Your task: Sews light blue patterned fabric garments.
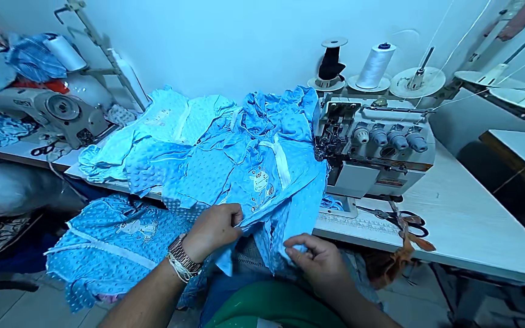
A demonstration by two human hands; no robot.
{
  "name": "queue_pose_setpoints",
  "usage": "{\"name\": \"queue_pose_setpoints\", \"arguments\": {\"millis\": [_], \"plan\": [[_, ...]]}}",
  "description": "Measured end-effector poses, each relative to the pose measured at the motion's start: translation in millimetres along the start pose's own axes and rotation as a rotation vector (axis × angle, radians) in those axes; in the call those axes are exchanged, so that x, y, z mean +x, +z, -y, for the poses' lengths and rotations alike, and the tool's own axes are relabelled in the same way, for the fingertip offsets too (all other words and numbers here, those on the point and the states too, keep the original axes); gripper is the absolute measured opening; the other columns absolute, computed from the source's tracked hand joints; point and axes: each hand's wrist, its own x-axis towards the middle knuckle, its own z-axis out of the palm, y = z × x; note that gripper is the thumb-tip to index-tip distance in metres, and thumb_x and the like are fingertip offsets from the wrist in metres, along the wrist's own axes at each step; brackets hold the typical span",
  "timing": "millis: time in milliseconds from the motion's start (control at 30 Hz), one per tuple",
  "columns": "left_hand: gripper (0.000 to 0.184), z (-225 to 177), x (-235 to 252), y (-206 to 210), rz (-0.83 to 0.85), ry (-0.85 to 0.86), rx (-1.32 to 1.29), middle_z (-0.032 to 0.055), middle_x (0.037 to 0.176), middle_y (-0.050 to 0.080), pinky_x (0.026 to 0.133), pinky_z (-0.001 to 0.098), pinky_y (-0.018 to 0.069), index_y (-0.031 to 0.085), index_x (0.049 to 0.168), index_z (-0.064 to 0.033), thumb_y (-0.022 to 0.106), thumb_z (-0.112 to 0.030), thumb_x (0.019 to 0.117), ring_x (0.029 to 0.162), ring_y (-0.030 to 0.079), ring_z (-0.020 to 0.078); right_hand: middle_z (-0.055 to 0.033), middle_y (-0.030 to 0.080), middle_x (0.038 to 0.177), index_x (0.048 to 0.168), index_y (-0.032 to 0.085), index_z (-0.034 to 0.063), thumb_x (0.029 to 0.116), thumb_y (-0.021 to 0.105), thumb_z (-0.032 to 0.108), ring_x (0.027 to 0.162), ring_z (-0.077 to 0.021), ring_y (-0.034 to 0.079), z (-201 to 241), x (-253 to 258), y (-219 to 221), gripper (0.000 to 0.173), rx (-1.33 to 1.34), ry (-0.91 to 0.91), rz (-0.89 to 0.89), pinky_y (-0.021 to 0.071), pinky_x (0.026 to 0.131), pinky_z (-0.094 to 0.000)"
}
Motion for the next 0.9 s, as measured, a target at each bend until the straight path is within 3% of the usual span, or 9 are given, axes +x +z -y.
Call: {"name": "queue_pose_setpoints", "arguments": {"millis": [167, 300, 433, 500, 567, 633, 667, 767, 900], "plan": [[0.023, 24, -3, -9, 0.052, -0.044, 0.136, 0.0179, 0.1, 0.072, 0.084, 0.0589, 0.054, 0.068, 0.12, -0.0035, 0.065, -0.01, 0.0975, 0.094, 0.07, 0.0365, 0.0002, 0.073, 0.084, 0.099, 0.078, 0.0095, 0.098, 0.061, 0.02, 0.062, 0.0005, 0.056, 2, -1, 6, 0.02, -0.2, -0.259, 0.159, 0.0468, 0.058, -0.0155], [0.019, 49, 2, -13, 0.183, 0.12, 0.021, 0.012, 0.083, 0.068, 0.076, 0.0448, 0.0521, 0.072, 0.092, 0.0004, 0.06, -0.01, 0.1021, 0.077, 0.064, 0.0232, -0.0029, 0.075, 0.084, 0.1, 0.078, 0.0089, 0.1001, 0.061, 0.022, 0.06, -0.0043, 0.059, 1, 3, 8, 0.021, -0.22, -0.354, 0.233, 0.0503, 0.058, -0.0192], [0.019, 58, -13, -32, 0.017, 0.141, -0.32, 0.0017, 0.072, 0.065, 0.059, 0.0261, 0.0463, 0.07, 0.091, -0.0041, 0.058, -0.011, 0.1037, 0.062, 0.057, 0.0072, -0.0047, 0.076, 0.089, 0.111, 0.076, 0.0094, 0.1044, 0.052, 0.016, 0.076, -0.0113, 0.071, 7, 14, 8, 0.026, -0.243, -0.554, 0.351, 0.0593, 0.072, -0.0288], [0.017, 57, -24, -40, -0.09, 0.147, -0.584, -0.0008, 0.067, 0.064, 0.052, 0.0181, 0.0428, 0.067, 0.085, -0.0061, 0.059, -0.007, 0.1004, 0.056, 0.056, 0.0022, -0.0058, 0.076, 0.091, 0.118, 0.073, 0.0105, 0.0986, 0.046, 0.005, 0.082, -0.0164, 0.073, 17, 23, 11, 0.034, -0.307, -0.688, 0.396, 0.0597, 0.076, -0.0337], [0.016, 54, -38, -50, -0.176, 0.167, -0.827, -0.0008, 0.067, 0.068, 0.047, 0.0143, 0.0443, 0.07, 0.084, -0.0097, 0.062, -0.002, 0.0944, 0.052, 0.057, -0.0002, -0.0051, 0.075, 0.086, 0.118, 0.073, 0.0119, 0.0916, 0.046, -0.002, 0.078, -0.0185, 0.071, 28, 34, 18, 0.04, -0.413, -0.836, 0.332, 0.0581, 0.07, -0.0338], [0.016, 49, -51, -57, -0.225, 0.183, -0.959, -0.0007, 0.063, 0.065, 0.038, 0.0124, 0.0322, 0.07, 0.082, -0.0122, 0.064, -0.001, 0.0902, 0.042, 0.043, -0.0025, -0.0026, 0.072, 0.077, 0.113, 0.075, 0.0126, 0.0918, 0.051, -0.001, 0.072, -0.0169, 0.069, 39, 46, 24, 0.035, -0.488, -0.967, 0.202, 0.0561, 0.067, -0.0305], [0.016, 47, -56, -58, -0.234, 0.2, -0.995, 0.0001, 0.064, 0.066, 0.037, 0.0124, 0.0325, 0.072, 0.082, -0.0122, 0.065, 0.0, 0.0894, 0.041, 0.043, -0.0024, -0.0017, 0.069, 0.074, 0.109, 0.075, 0.0124, 0.0942, 0.054, 0.001, 0.071, -0.016, 0.067, 45, 51, 27, 0.029, -0.494, -1.018, 0.148, 0.0549, 0.066, -0.0287], [0.017, 40, -65, -57, -0.304, 0.292, -1.159, 0.0034, 0.079, 0.074, 0.044, 0.0159, 0.0505, 0.075, 0.091, -0.011, 0.063, 0.002, 0.0928, 0.052, 0.062, 0.0016, -0.0023, 0.061, 0.071, 0.101, 0.075, 0.0097, 0.0988, 0.058, 0.01, 0.07, -0.0165, 0.06, 67, 62, 34, 0.017, -0.472, -1.106, 0.08, 0.0499, 0.063, -0.0271], [0.018, 32, -61, -50, -0.43, 0.377, -1.358, 0.0082, 0.093, 0.076, 0.071, 0.0308, 0.0643, 0.076, 0.098, -0.0077, 0.062, 0.004, 0.0944, 0.079, 0.075, 0.0143, -0.0028, 0.061, 0.082, 0.084, 0.072, 0.0145, 0.1018, 0.056, 0.029, 0.079, -0.0154, 0.059, 89, 69, 46, 0.028, -0.5, -0.973, -0.009, 0.0488, 0.062, -0.026]]}}
